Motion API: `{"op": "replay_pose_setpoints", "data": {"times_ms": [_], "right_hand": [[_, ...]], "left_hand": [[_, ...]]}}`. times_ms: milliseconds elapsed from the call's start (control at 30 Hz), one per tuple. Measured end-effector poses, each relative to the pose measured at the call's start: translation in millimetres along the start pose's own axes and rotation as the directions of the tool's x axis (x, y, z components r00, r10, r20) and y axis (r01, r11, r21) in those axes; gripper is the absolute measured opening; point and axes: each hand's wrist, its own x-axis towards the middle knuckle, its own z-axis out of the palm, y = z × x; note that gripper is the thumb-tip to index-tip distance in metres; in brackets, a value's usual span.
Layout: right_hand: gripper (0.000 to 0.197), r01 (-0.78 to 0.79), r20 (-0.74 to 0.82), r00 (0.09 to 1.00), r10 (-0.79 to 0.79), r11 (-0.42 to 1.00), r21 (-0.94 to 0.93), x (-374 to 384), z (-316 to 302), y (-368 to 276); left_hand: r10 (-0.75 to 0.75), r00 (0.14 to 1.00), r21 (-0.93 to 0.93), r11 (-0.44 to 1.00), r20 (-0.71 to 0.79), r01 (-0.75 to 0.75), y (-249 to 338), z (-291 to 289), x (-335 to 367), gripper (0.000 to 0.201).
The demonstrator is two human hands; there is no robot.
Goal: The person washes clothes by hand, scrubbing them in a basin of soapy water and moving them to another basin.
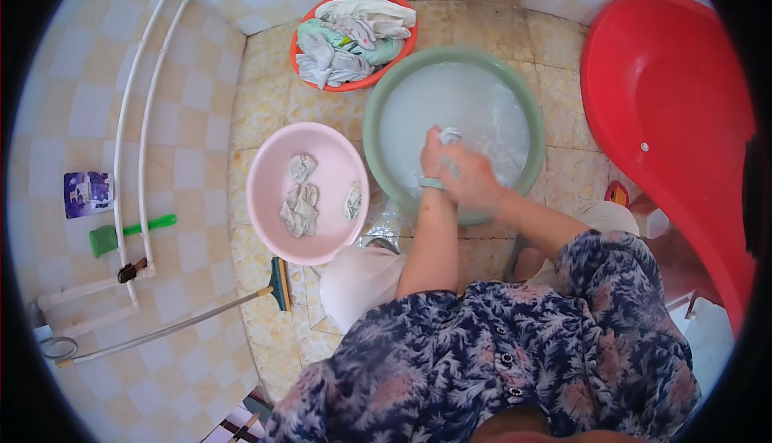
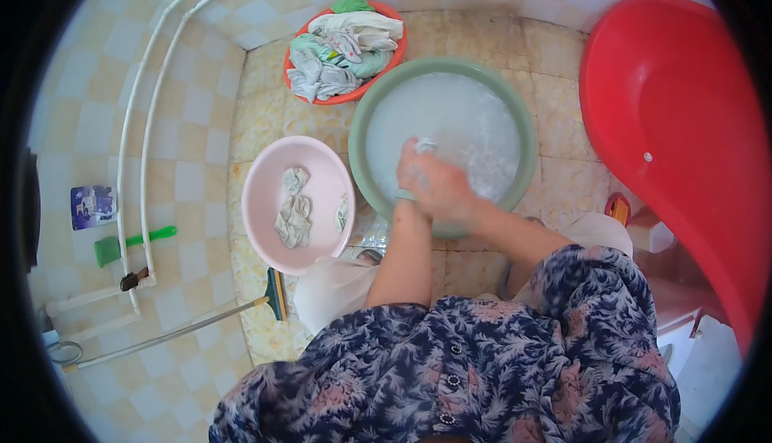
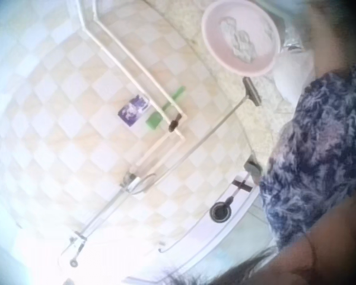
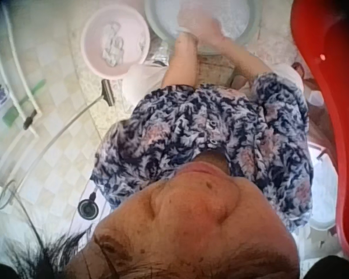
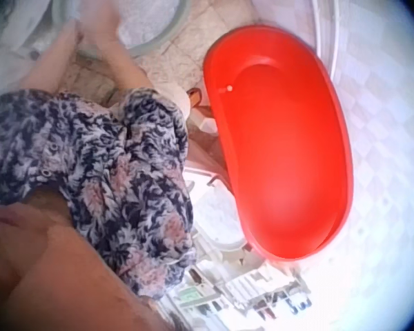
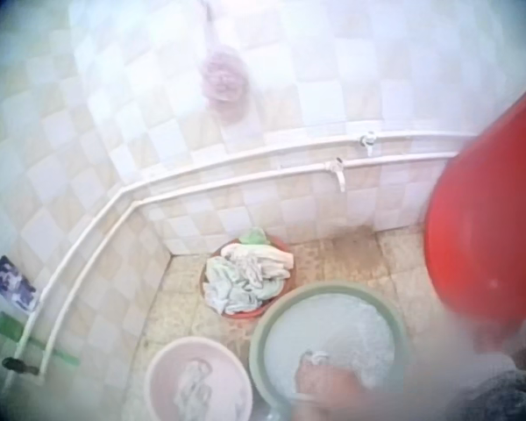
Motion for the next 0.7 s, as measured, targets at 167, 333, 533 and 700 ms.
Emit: {"op": "replay_pose_setpoints", "data": {"times_ms": [167, 333, 533, 700], "right_hand": [[0.022, -0.278, 0.070, 0.953, 0.294, 0.943, -0.181, 21, -35, 68], [0.023, -0.088, 0.105, 0.990, 0.090, 0.996, -0.025, 6, -10, 12], [0.023, -0.220, 0.009, 0.974, 0.225, 0.957, -0.187, 12, -24, 76], [0.020, -0.207, -0.067, 0.977, 0.200, 0.972, -0.109, 12, -20, 54]], "left_hand": [[-0.107, 0.994, -0.033, 0.994, -0.013, 0.107, -35, 83, -29, 0.030], [-0.052, 0.999, -0.009, 0.999, 0.008, 0.052, 2, 25, -14, 0.025], [-0.100, 0.988, -0.103, 0.988, 0.116, 0.112, -29, 75, -27, 0.024], [0.084, 0.971, 0.069, 0.995, -0.225, -0.070, -16, 94, -35, 0.026]]}}
